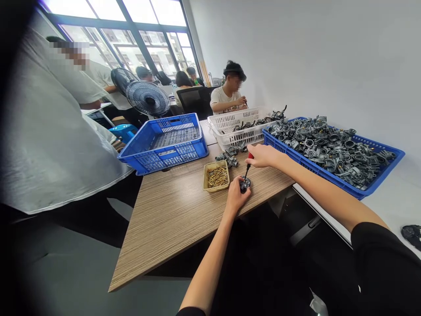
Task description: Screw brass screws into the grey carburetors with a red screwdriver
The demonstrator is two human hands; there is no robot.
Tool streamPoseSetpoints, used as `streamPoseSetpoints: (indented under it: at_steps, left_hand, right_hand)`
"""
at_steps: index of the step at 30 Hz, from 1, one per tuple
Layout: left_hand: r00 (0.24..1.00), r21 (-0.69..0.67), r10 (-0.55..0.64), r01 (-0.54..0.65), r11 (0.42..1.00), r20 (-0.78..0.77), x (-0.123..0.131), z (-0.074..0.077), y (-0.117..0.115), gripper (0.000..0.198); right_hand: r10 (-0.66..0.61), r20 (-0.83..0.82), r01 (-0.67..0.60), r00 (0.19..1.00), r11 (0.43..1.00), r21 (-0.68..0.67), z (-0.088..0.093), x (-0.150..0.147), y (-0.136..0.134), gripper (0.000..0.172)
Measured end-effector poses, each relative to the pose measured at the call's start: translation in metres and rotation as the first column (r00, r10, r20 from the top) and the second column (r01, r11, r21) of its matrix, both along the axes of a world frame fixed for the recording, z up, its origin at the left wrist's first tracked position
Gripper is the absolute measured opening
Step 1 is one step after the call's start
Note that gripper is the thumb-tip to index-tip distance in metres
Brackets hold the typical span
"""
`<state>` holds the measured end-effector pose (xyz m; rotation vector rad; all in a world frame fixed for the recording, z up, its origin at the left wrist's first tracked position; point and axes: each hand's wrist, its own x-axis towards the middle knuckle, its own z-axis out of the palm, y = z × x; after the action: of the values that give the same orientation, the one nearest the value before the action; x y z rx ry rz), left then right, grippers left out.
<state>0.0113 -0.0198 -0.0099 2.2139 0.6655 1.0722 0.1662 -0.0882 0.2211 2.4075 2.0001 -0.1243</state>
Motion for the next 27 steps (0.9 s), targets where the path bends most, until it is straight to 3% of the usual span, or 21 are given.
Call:
streamPoseSetpoints:
  at_steps: [3,8,14,19,24,27]
  left_hand:
    - [1.0,0.004,0.0,0.0,1.0,-0.009,0.0,0.0,0.0,0.04]
    - [1.0,0.007,0.004,-0.004,1.0,-0.002,0.0,0.001,-0.001,0.041]
    - [1.0,0.008,-0.002,0.002,1.0,0.0,0.0,0.0,-0.001,0.04]
    - [1.0,-0.013,-0.007,0.007,1.0,-0.001,-0.001,0.001,-0.001,0.042]
    - [1.0,-0.012,-0.014,0.014,1.0,-0.011,-0.001,0.003,-0.001,0.042]
    - [1.0,-0.014,-0.009,0.009,1.0,-0.02,-0.001,0.004,-0.002,0.042]
  right_hand:
    - [0.058,-0.135,-0.063,0.989,0.997,-0.037,0.001,0.004,0.0,0.021]
    - [-0.076,0.061,0.077,0.995,0.997,-0.007,0.001,0.001,0.0,0.032]
    - [0.037,-0.118,-0.046,0.992,0.996,-0.072,0.005,0.001,-0.002,0.022]
    - [-0.079,0.097,0.08,0.992,0.997,-0.006,0.003,-0.005,-0.004,0.032]
    - [0.027,-0.071,-0.028,0.997,0.999,-0.015,0.0,-0.004,-0.005,0.024]
    - [0.013,-0.022,-0.013,1.0,1.0,-0.015,0.002,-0.009,-0.006,0.025]
